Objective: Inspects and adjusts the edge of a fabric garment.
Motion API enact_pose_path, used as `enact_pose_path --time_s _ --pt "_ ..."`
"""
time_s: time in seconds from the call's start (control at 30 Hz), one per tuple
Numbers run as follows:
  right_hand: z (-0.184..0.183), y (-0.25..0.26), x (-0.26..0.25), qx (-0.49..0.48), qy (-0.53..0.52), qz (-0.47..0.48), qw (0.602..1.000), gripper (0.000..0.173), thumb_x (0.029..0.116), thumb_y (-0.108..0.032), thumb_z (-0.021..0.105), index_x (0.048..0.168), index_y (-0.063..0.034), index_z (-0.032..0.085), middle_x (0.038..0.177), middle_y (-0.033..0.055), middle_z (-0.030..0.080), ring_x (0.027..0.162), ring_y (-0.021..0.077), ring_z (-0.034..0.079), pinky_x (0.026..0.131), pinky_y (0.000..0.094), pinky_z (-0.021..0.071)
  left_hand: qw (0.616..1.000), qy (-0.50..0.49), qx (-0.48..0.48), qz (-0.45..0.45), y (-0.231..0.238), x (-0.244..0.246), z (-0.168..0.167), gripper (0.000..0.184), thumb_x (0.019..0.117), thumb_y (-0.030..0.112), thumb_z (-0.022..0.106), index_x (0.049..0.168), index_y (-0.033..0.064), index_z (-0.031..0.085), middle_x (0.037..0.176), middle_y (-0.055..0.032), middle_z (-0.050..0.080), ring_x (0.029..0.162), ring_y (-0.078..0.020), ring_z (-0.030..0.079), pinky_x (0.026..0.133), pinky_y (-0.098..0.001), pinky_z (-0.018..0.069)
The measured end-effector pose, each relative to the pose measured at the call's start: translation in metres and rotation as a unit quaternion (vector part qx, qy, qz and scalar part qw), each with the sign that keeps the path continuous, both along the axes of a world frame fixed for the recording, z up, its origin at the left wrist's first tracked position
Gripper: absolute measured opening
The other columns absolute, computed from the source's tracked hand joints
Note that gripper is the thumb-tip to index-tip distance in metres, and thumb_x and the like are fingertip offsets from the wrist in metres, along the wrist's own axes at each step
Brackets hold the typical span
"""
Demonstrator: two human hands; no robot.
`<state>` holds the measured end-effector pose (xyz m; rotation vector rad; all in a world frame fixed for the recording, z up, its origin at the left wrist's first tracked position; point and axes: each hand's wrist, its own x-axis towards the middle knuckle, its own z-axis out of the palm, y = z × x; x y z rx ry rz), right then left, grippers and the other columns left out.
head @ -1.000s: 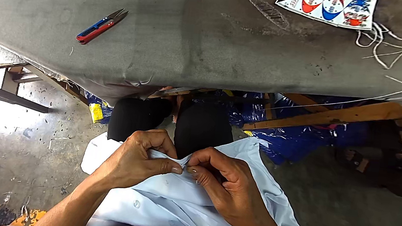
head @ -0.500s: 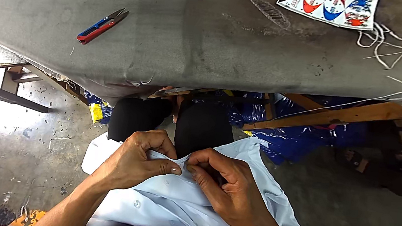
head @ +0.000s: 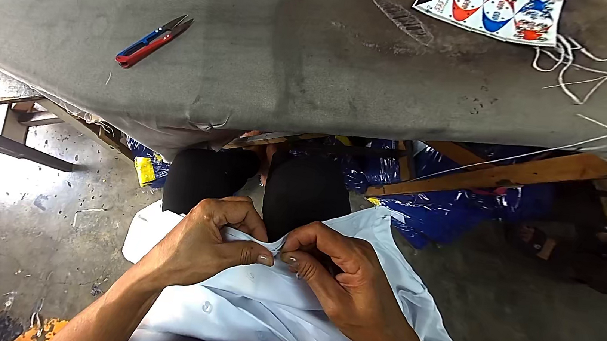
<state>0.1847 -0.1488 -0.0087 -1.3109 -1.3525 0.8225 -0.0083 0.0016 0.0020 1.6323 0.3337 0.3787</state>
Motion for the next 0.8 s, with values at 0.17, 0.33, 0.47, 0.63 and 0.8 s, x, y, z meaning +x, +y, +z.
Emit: enact_pose_path --time_s 0.17,0.33,0.47,0.63,0.8 --pt "0.0 -0.0005 -0.0008 0.0 0.0 -0.001 1.0 0.011 0.1015 -0.012 0.061 0.1 -0.0042 0.069 0.083 -0.002 0.068 0.072 -0.0011 0.062 0.063 0.0129 0.0509 1.0 -0.005 -0.003 -0.002 -0.0004 0.0002 -0.0012 0.016 0.0899 0.018 0.08 0.092 0.0043 0.072 0.087 0.0015 0.065 0.079 -0.0018 0.058 0.068 -0.0165 0.0476" --pt "0.0003 -0.0026 0.0006 -0.009 -0.019 0.0 1.0 0.013 0.1015 -0.015 0.061 0.102 -0.0047 0.069 0.081 -0.0024 0.067 0.069 -0.0022 0.06 0.059 0.0123 0.0487 1.0 -0.004 0.0 0.003 0.0005 -0.0018 -0.0004 0.016 0.0905 0.019 0.08 0.092 0.0044 0.072 0.087 0.0015 0.064 0.078 -0.0014 0.058 0.067 -0.0161 0.0477" --pt "0.0007 -0.0022 -0.0006 -0.011 -0.033 -0.002 0.999 0.013 0.1006 -0.014 0.061 0.102 -0.0049 0.07 0.08 -0.003 0.066 0.067 -0.003 0.058 0.057 0.0116 0.0468 1.0 -0.006 0.001 0.004 0.0004 -0.002 -0.0004 0.016 0.0902 0.018 0.08 0.091 0.0041 0.072 0.087 0.0012 0.064 0.079 -0.0015 0.058 0.068 -0.016 0.048" --pt "0.0012 -0.0014 -0.003 -0.014 -0.03 -0.009 0.999 0.012 0.1006 -0.014 0.062 0.102 -0.005 0.069 0.079 -0.0032 0.066 0.067 -0.0032 0.058 0.057 0.0113 0.0467 1.0 -0.009 0.003 0.005 0.0003 -0.0025 -0.001 0.017 0.0904 0.019 0.08 0.092 0.0041 0.072 0.087 0.0013 0.064 0.078 -0.0014 0.058 0.067 -0.0159 0.0477" --pt "0.0 -0.0015 -0.0021 -0.005 -0.006 -0.007 1.0 0.012 0.1015 -0.014 0.061 0.101 -0.0045 0.069 0.081 -0.0025 0.068 0.069 -0.002 0.061 0.059 0.0121 0.0493 1.0 -0.008 -0.001 0.002 0.0002 -0.0024 -0.0007 0.017 0.0905 0.019 0.08 0.092 0.0045 0.071 0.087 0.0016 0.064 0.077 -0.0009 0.058 0.066 -0.0156 0.0473"
